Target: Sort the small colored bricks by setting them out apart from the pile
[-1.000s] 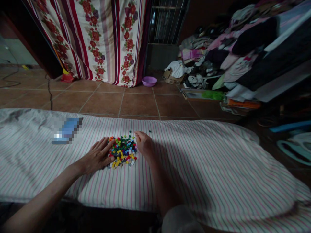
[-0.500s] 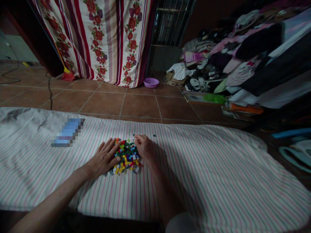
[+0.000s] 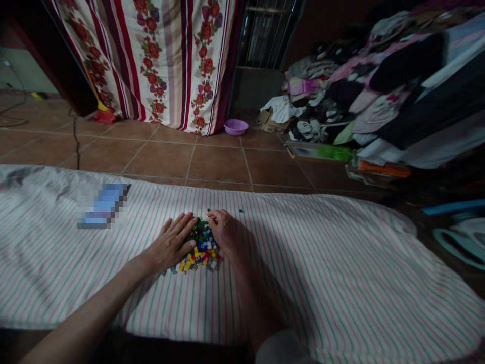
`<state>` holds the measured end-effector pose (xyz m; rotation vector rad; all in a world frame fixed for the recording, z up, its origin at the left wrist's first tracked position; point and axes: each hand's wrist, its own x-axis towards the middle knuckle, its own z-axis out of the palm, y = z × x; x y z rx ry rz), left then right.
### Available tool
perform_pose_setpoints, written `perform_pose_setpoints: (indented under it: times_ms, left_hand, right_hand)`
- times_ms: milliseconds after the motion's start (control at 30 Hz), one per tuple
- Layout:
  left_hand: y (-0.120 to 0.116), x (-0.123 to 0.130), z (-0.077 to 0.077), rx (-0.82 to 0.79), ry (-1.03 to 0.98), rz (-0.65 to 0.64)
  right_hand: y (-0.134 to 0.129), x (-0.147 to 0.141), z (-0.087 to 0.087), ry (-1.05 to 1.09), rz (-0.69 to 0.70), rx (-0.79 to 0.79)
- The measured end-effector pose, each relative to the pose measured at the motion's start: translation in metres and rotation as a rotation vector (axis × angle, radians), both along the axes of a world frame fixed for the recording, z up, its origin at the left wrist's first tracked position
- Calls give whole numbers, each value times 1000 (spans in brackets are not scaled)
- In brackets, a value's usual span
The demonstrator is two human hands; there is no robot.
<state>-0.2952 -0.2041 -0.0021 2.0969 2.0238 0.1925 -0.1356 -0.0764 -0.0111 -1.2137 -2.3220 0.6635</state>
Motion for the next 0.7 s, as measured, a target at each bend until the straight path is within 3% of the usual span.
perform_pose_setpoints:
  times_ms: [267,533,700]
  left_hand:
    - [2,1,-7,39,38,0]
    - [2,0,-3,6,41,-9]
    - [3,0,0,-21,30,-12]
  right_hand:
    - [5,5,-8,78,46,-14]
    - [15,20,-16,211,170,-43]
    - [17,24,-17,216,262,20]
